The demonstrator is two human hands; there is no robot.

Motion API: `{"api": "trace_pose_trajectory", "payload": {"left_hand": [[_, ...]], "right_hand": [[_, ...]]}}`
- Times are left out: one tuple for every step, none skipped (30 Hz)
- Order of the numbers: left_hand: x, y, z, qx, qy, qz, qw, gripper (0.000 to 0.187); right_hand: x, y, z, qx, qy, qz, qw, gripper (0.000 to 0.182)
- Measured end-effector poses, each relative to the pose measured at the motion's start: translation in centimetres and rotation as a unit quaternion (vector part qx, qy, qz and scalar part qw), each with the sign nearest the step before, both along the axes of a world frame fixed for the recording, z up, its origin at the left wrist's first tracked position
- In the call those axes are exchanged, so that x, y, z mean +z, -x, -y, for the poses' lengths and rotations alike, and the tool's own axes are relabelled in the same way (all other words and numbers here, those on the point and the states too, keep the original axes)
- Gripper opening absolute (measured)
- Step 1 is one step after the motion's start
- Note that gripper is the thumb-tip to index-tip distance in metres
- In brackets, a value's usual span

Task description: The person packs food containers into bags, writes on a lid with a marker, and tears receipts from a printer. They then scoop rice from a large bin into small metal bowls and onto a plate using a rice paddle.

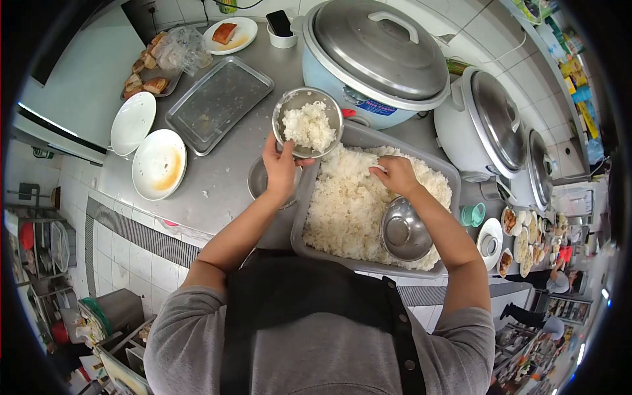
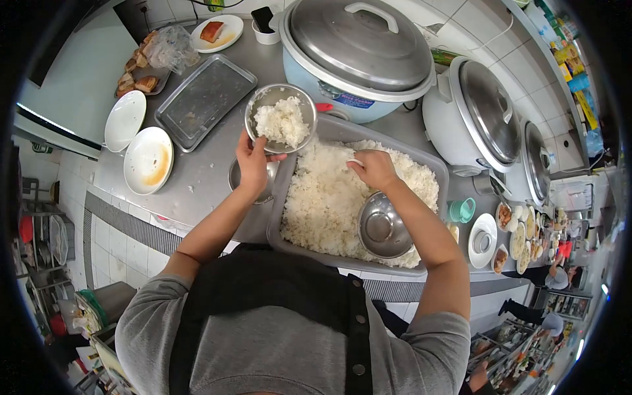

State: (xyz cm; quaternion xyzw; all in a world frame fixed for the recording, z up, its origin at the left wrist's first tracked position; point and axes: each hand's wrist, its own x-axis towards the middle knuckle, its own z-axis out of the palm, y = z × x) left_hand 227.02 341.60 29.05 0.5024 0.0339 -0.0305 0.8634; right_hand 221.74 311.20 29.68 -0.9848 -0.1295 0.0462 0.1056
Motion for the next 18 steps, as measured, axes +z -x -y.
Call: {"api": "trace_pose_trajectory", "payload": {"left_hand": [[0.3,-0.7,-0.7,-0.006,-0.023,-0.013,1.000,0.048],[0.6,-1.4,-1.4,-0.007,-0.024,-0.011,1.000,0.048],[1.0,-2.0,-2.1,-0.021,-0.056,0.019,0.998,0.051],[1.1,-2.4,-2.8,-0.035,-0.087,0.048,0.994,0.055],[1.2,-2.8,-3.3,-0.048,-0.106,0.057,0.992,0.057],[1.4,-3.0,-3.5,-0.047,-0.104,0.059,0.992,0.057],[1.6,-3.1,-3.6,-0.069,-0.119,0.049,0.989,0.056],[1.7,-3.0,-3.6,-0.092,-0.134,0.038,0.986,0.055],[1.6,-2.9,-3.4,-0.123,-0.148,0.019,0.981,0.054],[1.6,-2.4,-2.9,-0.127,-0.148,0.019,0.981,0.054],[1.6,-1.7,-1.9,-0.149,-0.139,0.013,0.979,0.048],[1.6,-0.8,-0.8,-0.171,-0.130,0.007,0.977,0.043],[1.7,0.1,0.2,-0.178,-0.129,0.008,0.975,0.043],[1.9,1.2,1.3,-0.210,-0.105,-0.031,0.972,0.043],[2.0,2.1,2.3,-0.240,-0.081,-0.069,0.965,0.042],[1.8,2.8,3.3,-0.244,-0.080,-0.068,0.964,0.042],[1.2,3.4,4.3,-0.253,-0.026,-0.112,0.961,0.042],[0.7,3.8,5.2,-0.259,0.028,-0.156,0.953,0.042]], "right_hand": [[0.5,-0.1,-0.3,-0.009,-0.029,0.003,1.000,0.024],[0.9,-0.2,-0.7,-0.017,-0.059,0.006,0.998,0.026],[1.3,0.1,-0.7,-0.017,-0.060,0.008,0.998,0.026],[1.7,0.8,-0.5,-0.030,-0.115,0.025,0.993,0.029],[2.4,1.5,-0.3,-0.042,-0.170,0.043,0.984,0.032],[3.5,2.0,0.1,-0.040,-0.169,0.045,0.984,0.032],[5.3,2.6,0.3,-0.057,-0.127,0.032,0.990,0.033],[7.2,3.1,0.3,-0.074,-0.084,0.018,0.993,0.033],[9.4,3.5,-0.2,-0.076,-0.084,0.017,0.993,0.033],[11.8,4.0,-1.0,-0.107,-0.064,0.014,0.992,0.031],[13.3,4.5,-1.6,-0.140,-0.043,0.010,0.989,0.029],[14.1,5.0,-2.1,-0.148,-0.043,0.010,0.988,0.029],[14.7,5.5,-2.6,-0.156,-0.004,0.061,0.986,0.026],[14.9,5.9,-3.1,-0.163,0.037,0.112,0.980,0.024],[14.5,6.4,-3.5,-0.162,0.088,0.097,0.978,0.023],[13.5,7.0,-4.2,-0.167,0.090,0.098,0.977,0.023],[12.1,7.5,-5.1,-0.180,0.124,0.096,0.971,0.033],[10.6,8.0,-6.1,-0.193,0.157,0.095,0.964,0.045]]}}
